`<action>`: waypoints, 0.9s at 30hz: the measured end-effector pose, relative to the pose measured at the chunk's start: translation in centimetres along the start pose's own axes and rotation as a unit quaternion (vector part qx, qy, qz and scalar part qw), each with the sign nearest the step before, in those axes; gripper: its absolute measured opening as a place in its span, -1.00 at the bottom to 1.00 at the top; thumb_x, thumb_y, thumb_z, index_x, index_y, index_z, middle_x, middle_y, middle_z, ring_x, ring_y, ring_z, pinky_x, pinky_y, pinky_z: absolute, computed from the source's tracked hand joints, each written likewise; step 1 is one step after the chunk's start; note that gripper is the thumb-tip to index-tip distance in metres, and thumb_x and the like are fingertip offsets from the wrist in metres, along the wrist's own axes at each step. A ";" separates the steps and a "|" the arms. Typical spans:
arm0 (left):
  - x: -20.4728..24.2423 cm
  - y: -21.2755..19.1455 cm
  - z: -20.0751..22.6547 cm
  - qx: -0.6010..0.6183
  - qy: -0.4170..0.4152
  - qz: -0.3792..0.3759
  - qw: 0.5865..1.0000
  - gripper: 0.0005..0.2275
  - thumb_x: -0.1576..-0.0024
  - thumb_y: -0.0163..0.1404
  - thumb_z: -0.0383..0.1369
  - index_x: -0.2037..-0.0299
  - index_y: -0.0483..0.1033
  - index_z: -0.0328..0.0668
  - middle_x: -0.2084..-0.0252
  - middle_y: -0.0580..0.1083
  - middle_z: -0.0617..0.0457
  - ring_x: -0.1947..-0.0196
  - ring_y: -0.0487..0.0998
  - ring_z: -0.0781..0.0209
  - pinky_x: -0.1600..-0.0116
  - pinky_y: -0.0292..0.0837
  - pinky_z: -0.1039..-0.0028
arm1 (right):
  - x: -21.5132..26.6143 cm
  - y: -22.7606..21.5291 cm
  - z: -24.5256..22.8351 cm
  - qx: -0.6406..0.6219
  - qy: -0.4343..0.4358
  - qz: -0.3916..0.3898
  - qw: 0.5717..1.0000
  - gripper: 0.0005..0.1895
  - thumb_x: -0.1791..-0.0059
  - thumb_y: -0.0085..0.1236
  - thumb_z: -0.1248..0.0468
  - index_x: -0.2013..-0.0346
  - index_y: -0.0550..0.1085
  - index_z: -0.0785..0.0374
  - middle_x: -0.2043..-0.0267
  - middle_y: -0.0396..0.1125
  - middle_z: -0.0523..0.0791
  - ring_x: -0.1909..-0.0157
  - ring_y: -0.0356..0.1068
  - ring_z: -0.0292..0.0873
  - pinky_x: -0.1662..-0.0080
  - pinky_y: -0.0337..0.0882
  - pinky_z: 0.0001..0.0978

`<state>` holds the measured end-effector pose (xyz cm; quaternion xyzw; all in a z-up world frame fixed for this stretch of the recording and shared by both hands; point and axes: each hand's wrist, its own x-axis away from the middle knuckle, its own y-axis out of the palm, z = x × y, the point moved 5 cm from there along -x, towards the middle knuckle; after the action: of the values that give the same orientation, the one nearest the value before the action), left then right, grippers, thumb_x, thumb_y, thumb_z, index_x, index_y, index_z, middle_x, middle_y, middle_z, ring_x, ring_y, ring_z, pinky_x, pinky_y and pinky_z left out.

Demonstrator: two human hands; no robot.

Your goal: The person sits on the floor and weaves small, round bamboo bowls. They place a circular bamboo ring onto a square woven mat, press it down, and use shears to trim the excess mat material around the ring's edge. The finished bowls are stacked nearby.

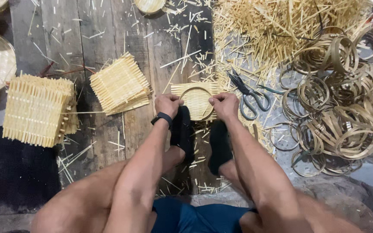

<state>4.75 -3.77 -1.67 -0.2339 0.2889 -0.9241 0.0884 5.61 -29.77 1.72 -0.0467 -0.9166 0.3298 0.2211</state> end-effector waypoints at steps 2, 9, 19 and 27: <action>0.0 0.1 -0.2 -0.009 0.017 0.010 1.000 -0.85 0.13 0.32 -0.32 0.38 0.73 -0.11 0.41 0.63 -0.04 0.39 0.67 0.11 0.15 0.56 0.37 | -0.6 0.0 0.4 0.007 -0.006 -0.011 1.000 -0.80 0.17 0.43 0.21 0.33 0.68 0.22 0.39 0.55 -0.06 0.35 0.55 -0.18 0.18 0.51 -0.35; -0.3 -0.2 0.0 0.028 0.003 -0.008 1.000 -0.83 0.13 0.29 -0.32 0.35 0.71 -0.13 0.41 0.63 -0.03 0.39 0.69 0.10 0.16 0.58 0.34 | -1.5 0.3 1.2 -0.013 -0.007 -0.048 0.999 -0.81 0.18 0.44 0.23 0.34 0.68 0.24 0.41 0.55 -0.07 0.38 0.53 -0.20 0.23 0.50 -0.36; -0.2 1.6 8.2 -0.094 0.421 0.004 0.902 -0.82 -0.11 0.19 -0.27 0.17 0.69 -0.15 0.08 0.53 -0.05 0.01 0.46 -0.13 -0.11 0.39 0.24 | 9.1 7.9 2.5 -0.260 0.225 -0.076 0.936 -0.72 -0.01 0.18 0.16 0.47 0.54 0.29 0.56 0.40 -0.09 0.62 0.34 -0.24 0.56 0.32 -0.35; -3.5 6.3 3.0 0.075 0.196 -0.062 0.976 -0.78 -0.21 0.07 -0.21 0.14 0.69 -0.14 0.16 0.62 -0.06 0.15 0.63 0.07 0.02 0.51 0.35 | 9.1 12.4 4.6 -0.269 0.199 0.035 0.942 -0.59 0.02 0.33 0.12 0.63 0.50 0.35 0.68 0.33 -0.14 0.67 0.22 -0.34 0.58 0.21 -0.41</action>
<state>9.47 -9.39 -4.43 -0.0586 0.2159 -0.9746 -0.0104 -5.31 -20.71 -5.79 -0.2010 -0.9064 0.0629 0.3661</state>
